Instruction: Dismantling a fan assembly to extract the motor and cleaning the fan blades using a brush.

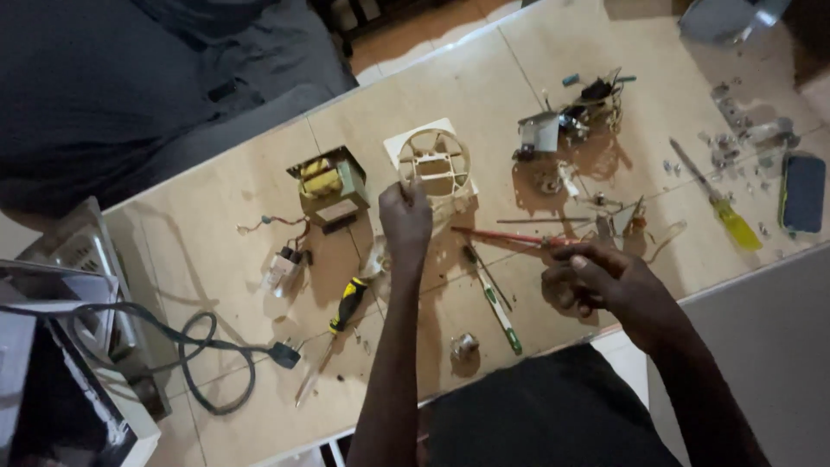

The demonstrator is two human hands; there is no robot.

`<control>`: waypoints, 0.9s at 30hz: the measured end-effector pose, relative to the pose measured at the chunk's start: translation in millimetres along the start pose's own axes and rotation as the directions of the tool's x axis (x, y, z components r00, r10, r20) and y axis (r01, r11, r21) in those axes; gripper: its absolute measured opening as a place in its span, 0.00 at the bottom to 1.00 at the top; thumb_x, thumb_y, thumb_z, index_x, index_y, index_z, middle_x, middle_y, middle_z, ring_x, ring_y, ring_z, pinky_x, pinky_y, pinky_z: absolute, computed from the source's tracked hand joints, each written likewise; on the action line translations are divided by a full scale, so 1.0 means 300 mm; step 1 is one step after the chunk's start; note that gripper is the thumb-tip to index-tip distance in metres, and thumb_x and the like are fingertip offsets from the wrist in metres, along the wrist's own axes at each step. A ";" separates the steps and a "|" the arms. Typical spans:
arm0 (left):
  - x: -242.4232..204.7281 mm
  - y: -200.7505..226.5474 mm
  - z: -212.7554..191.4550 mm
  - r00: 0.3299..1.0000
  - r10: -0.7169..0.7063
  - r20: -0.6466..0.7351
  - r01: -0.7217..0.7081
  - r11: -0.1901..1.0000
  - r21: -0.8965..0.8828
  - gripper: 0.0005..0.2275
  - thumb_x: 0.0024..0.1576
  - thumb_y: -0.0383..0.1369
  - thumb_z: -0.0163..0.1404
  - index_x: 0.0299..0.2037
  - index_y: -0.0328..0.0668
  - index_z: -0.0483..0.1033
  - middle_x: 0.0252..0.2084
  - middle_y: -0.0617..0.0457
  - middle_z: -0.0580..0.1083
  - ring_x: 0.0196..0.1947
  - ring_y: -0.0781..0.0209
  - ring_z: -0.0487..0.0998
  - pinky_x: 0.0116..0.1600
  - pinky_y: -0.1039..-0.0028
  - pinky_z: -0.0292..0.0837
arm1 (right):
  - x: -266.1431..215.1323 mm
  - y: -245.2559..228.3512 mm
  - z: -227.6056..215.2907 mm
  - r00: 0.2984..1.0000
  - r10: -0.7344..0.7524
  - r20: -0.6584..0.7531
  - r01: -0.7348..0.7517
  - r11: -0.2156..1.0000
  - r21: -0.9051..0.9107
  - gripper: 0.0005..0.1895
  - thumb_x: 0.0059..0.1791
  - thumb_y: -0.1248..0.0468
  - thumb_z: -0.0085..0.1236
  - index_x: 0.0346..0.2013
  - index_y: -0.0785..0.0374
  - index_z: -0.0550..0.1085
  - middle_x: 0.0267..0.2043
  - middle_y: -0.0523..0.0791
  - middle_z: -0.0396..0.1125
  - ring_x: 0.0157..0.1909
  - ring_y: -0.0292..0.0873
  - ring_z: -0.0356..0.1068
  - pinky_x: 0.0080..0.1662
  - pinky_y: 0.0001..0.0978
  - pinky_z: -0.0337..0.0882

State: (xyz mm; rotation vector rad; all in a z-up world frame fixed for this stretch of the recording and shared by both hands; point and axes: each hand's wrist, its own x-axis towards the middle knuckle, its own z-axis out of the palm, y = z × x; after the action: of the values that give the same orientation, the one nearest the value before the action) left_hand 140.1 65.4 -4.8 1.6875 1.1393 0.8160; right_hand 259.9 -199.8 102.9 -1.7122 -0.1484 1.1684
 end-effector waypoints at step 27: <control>-0.559 0.037 -0.529 0.880 -0.276 -0.385 0.305 0.952 0.014 0.09 0.61 0.27 0.46 0.46 0.44 0.80 0.42 0.54 0.81 0.40 0.62 0.82 0.44 0.72 0.79 | 0.175 0.212 0.348 0.681 0.004 0.733 0.698 0.301 -0.650 0.27 0.46 0.56 0.59 0.60 0.54 0.70 0.55 0.50 0.70 0.50 0.59 0.74 0.48 0.52 0.72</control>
State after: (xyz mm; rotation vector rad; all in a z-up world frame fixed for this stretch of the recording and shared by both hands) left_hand -54.6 -42.6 58.1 1.3982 1.6640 0.9393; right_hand 183.3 -131.0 18.6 -1.8766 -1.9077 1.2993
